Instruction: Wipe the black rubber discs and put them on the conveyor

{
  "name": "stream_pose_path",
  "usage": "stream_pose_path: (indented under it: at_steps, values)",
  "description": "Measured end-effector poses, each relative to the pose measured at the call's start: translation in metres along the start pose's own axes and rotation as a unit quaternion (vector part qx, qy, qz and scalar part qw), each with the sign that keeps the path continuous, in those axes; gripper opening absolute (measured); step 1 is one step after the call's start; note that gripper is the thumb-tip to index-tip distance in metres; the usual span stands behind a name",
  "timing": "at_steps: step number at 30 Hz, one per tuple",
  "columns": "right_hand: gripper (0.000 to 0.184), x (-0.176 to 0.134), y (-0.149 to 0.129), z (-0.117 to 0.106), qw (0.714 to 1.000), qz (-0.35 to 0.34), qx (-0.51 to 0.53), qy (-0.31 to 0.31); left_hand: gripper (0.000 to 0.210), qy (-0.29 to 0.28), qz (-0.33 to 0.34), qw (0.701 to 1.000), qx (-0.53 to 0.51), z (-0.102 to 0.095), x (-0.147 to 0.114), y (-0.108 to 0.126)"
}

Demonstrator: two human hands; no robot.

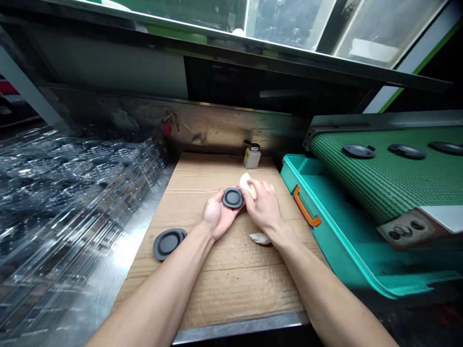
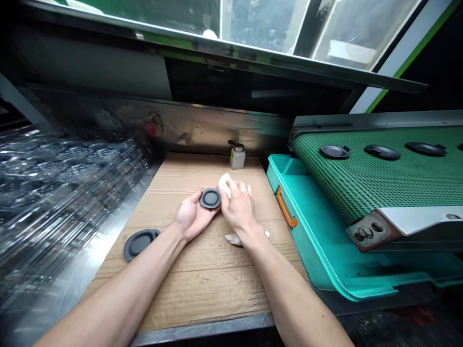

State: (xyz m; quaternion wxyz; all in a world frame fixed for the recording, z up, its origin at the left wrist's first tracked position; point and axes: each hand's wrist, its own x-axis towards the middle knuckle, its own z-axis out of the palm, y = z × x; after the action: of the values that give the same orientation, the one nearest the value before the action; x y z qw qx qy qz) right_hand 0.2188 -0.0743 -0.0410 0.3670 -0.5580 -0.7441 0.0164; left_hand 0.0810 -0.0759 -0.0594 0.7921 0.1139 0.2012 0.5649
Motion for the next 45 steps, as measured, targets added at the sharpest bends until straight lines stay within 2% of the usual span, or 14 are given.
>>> stream_pose_path:
  at_steps: [3, 8, 12, 15, 18, 20, 23, 27, 31, 35, 40, 42, 45]
  values:
    - [0.043, -0.001, 0.006, -0.006, 0.997, 0.006, 0.08, -0.001, 0.034, 0.005, -0.002, 1.0, -0.003, 0.0, 0.002, 0.001]
    - [0.055, -0.004, 0.005, -0.016, 0.991, 0.053, 0.091, -0.086, 0.037, 0.016, 0.004, 1.0, 0.014, 0.0, 0.004, 0.004]
    - [0.042, -0.009, -0.005, -0.014, 0.987, 0.042, 0.096, -0.124, 0.037, 0.023, 0.015, 0.999, 0.027, 0.002, 0.003, 0.002]
    - [0.033, -0.012, -0.023, -0.005, 0.989, 0.033, 0.044, -0.137, 0.033, 0.021, 0.024, 0.999, 0.035, 0.003, 0.003, -0.003]
    - [0.03, -0.01, -0.04, 0.003, 0.987, 0.053, -0.053, -0.145, 0.03, 0.013, 0.042, 0.998, 0.043, 0.002, 0.003, -0.006]
    - [0.029, -0.008, -0.046, 0.005, 0.982, 0.05, -0.1, -0.152, 0.03, 0.026, 0.058, 0.997, 0.046, 0.001, 0.002, -0.008]
    - [0.028, -0.009, -0.046, 0.004, 0.979, 0.014, -0.114, -0.167, 0.028, 0.055, 0.069, 0.994, 0.06, 0.001, 0.002, -0.008]
    - [0.025, -0.013, -0.041, 0.003, 0.982, 0.031, -0.114, -0.15, 0.029, 0.044, 0.081, 0.994, 0.066, 0.001, 0.002, -0.01]
    - [0.027, -0.013, -0.042, 0.009, 0.985, 0.013, -0.088, -0.148, 0.029, 0.037, 0.069, 0.993, 0.086, 0.0, 0.002, -0.012]
    - [0.034, 0.0, -0.034, 0.015, 0.995, 0.06, -0.061, -0.058, 0.033, 0.013, 0.06, 0.995, 0.075, 0.002, 0.001, -0.009]
    - [0.039, 0.003, -0.01, 0.002, 0.992, 0.111, 0.035, 0.04, 0.039, 0.019, 0.02, 0.998, 0.052, 0.001, 0.004, -0.002]
    - [0.039, 0.0, -0.004, -0.003, 0.989, 0.136, 0.04, 0.037, 0.039, 0.02, 0.008, 0.999, 0.044, -0.001, 0.006, -0.002]
    - [0.04, -0.005, -0.002, -0.005, 0.99, 0.137, 0.044, -0.001, 0.037, 0.031, 0.016, 0.999, 0.035, -0.002, 0.008, -0.002]
